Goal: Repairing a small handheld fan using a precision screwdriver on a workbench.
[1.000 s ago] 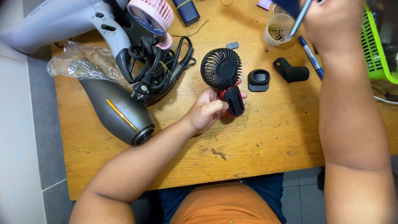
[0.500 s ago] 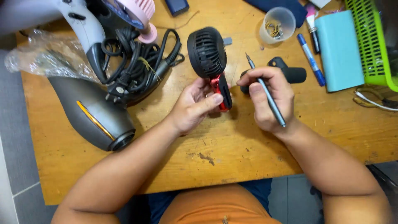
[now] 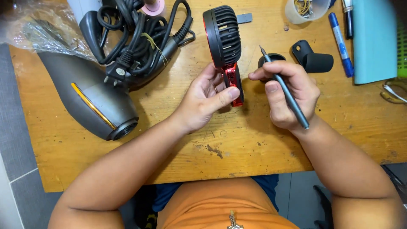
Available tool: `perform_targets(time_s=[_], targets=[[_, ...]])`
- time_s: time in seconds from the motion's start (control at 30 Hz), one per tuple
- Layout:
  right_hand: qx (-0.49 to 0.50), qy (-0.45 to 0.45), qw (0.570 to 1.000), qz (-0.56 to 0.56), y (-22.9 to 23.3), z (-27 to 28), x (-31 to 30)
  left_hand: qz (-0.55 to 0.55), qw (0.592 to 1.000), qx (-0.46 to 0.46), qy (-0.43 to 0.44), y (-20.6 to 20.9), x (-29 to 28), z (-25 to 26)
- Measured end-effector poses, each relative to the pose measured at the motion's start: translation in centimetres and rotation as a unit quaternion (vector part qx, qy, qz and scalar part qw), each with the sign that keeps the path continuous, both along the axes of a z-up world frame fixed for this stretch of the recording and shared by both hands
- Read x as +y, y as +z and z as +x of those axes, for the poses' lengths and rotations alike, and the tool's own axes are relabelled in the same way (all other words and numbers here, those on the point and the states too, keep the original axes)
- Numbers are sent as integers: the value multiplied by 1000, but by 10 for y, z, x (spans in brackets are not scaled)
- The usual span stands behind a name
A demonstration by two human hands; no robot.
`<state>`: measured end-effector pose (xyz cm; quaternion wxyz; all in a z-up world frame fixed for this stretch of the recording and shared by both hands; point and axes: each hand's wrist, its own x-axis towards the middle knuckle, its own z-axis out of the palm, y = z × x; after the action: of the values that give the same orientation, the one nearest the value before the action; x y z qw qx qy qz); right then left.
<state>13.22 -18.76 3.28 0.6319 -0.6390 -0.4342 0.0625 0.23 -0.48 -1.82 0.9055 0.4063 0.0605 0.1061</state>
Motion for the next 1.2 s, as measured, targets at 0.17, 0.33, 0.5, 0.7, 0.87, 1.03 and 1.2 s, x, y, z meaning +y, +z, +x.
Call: perform_targets(time_s=[0.17, 0.33, 0.5, 0.7, 0.87, 1.03, 1.2], targets=[[-32, 12, 999, 6, 5, -2, 0, -66, 997, 43, -3, 10, -8, -7], [-78, -1, 996, -46, 16, -8, 1, -89, 990, 80, -74, 18, 4, -9], [-152, -7, 988, -23, 32, -16, 4, -94, 992, 47, -64, 14, 3, -13], [74, -59, 995, -25, 30, -51, 1, 95, 990, 69, -74, 44, 13, -1], [-28, 2, 998, -47, 21, -37, -8, 105, 986, 76, -104, 40, 11, -4], [-114, 9, 989, -89, 27, -36, -12, 17, 991, 59, -121, 27, 11, -6], [-115, -4, 986, -118, 21, -31, -10, -77, 984, 13, -160, 17, 16, -6]])
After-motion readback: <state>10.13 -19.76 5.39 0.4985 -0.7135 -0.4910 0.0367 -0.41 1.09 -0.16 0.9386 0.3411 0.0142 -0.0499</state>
